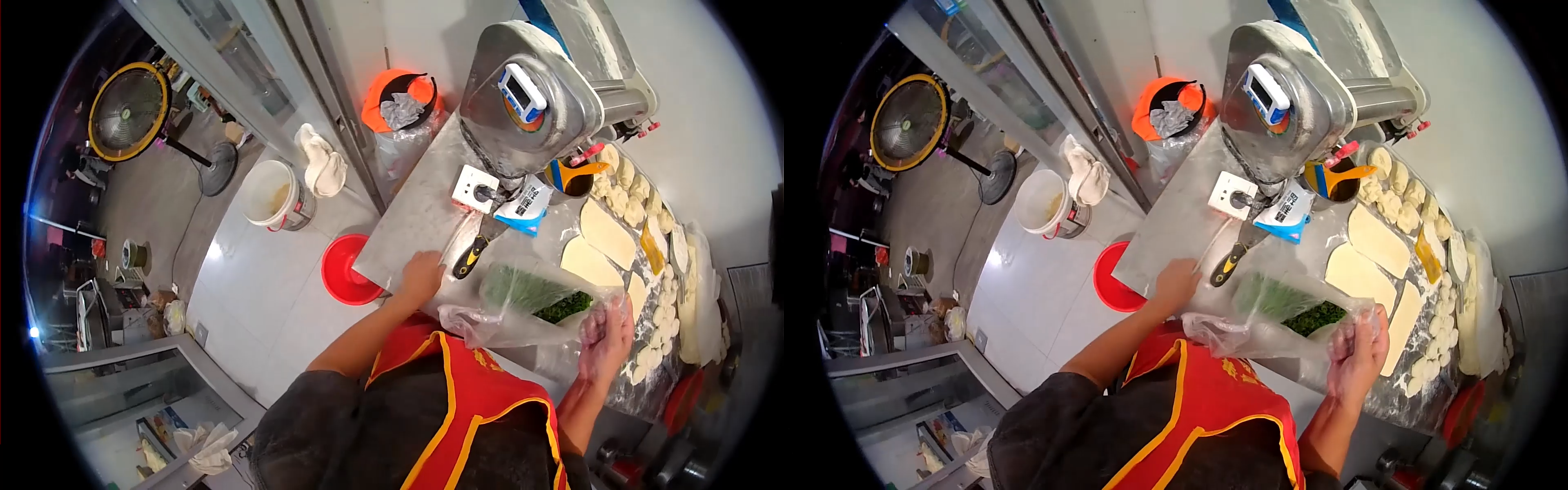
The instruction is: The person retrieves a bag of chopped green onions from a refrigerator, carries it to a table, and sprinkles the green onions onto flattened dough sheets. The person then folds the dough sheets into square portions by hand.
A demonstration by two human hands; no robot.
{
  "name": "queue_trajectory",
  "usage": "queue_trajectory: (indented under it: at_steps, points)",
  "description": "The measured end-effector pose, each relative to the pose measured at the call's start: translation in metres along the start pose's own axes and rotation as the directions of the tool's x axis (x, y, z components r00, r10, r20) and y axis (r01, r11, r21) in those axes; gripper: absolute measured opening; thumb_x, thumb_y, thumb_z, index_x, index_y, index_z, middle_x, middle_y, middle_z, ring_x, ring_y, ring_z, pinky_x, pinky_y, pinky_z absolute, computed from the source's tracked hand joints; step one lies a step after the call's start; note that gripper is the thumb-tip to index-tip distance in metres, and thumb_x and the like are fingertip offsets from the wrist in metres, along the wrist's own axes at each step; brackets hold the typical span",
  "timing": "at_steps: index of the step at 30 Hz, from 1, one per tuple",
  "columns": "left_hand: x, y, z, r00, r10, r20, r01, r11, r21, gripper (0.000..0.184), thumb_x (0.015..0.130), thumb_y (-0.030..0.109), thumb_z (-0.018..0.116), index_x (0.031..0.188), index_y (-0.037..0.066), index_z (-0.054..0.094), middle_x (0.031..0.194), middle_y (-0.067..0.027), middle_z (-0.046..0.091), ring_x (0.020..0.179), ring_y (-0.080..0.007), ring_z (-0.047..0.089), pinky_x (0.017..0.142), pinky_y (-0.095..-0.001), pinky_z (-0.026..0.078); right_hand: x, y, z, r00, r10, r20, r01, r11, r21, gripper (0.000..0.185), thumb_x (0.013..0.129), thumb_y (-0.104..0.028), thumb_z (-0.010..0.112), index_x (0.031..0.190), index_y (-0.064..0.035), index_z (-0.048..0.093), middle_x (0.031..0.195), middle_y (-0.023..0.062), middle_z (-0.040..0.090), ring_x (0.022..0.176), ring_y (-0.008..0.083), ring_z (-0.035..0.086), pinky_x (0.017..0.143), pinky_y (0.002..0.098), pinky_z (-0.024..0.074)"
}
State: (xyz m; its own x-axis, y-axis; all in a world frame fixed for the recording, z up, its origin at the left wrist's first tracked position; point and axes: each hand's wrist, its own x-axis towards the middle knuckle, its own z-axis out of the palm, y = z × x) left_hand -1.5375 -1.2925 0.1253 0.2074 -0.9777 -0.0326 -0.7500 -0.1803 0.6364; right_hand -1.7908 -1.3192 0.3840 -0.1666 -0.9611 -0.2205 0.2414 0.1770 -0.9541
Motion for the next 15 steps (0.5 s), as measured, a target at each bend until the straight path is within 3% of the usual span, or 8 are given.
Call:
queue_trajectory:
  at_steps: [2, 5, 11, 15]
  points:
    - [-0.011, 0.005, -0.008, 0.991, -0.124, 0.044, 0.124, 0.992, -0.001, 0.021, 0.085, 0.024, 0.057, 0.097, 0.007, 0.059, 0.088, -0.0159, 0.062, 0.086, -0.0360, 0.058, 0.073, -0.0471, 0.046, 0.003, 0.000, -0.001, 0.997, -0.007, 0.073, 0.006, 1.000, 0.011, 0.008, 0.094, -0.017, 0.051, 0.093, -0.0103, 0.047, 0.064, -0.0045, 0.036, 0.046, 0.0033, 0.026, 0.040, 0.0189, 0.0183]
    - [-0.003, -0.011, -0.027, 0.992, -0.126, -0.017, 0.125, 0.992, -0.029, 0.020, 0.088, 0.027, 0.052, 0.092, 0.010, 0.061, 0.081, -0.0163, 0.063, 0.080, -0.0364, 0.060, 0.068, -0.0486, 0.046, 0.004, -0.001, -0.002, 0.992, -0.013, 0.127, 0.010, 1.000, 0.022, 0.009, 0.094, -0.017, 0.051, 0.091, -0.0107, 0.046, 0.064, -0.0047, 0.036, 0.046, 0.0030, 0.026, 0.040, 0.0189, 0.0180]
    - [0.032, -0.024, -0.099, 0.978, 0.006, -0.207, 0.002, 0.999, 0.041, 0.018, 0.088, 0.027, 0.052, 0.090, 0.011, 0.061, 0.081, -0.0163, 0.063, 0.080, -0.0376, 0.060, 0.067, -0.0496, 0.046, 0.002, -0.001, -0.006, 0.986, -0.005, 0.167, 0.003, 1.000, 0.013, 0.009, 0.094, -0.018, 0.051, 0.090, -0.0110, 0.046, 0.064, -0.0048, 0.036, 0.046, 0.0029, 0.025, 0.039, 0.0190, 0.0178]
    - [0.031, -0.029, -0.096, 0.994, 0.033, -0.100, -0.025, 0.996, 0.081, 0.021, 0.089, 0.028, 0.049, 0.090, 0.011, 0.061, 0.082, -0.0161, 0.063, 0.078, -0.0382, 0.060, 0.066, -0.0494, 0.046, 0.001, 0.001, -0.010, 0.972, -0.015, 0.235, 0.009, 1.000, 0.026, 0.008, 0.093, -0.016, 0.051, 0.089, -0.0118, 0.045, 0.064, -0.0048, 0.036, 0.046, 0.0032, 0.026, 0.039, 0.0194, 0.0182]
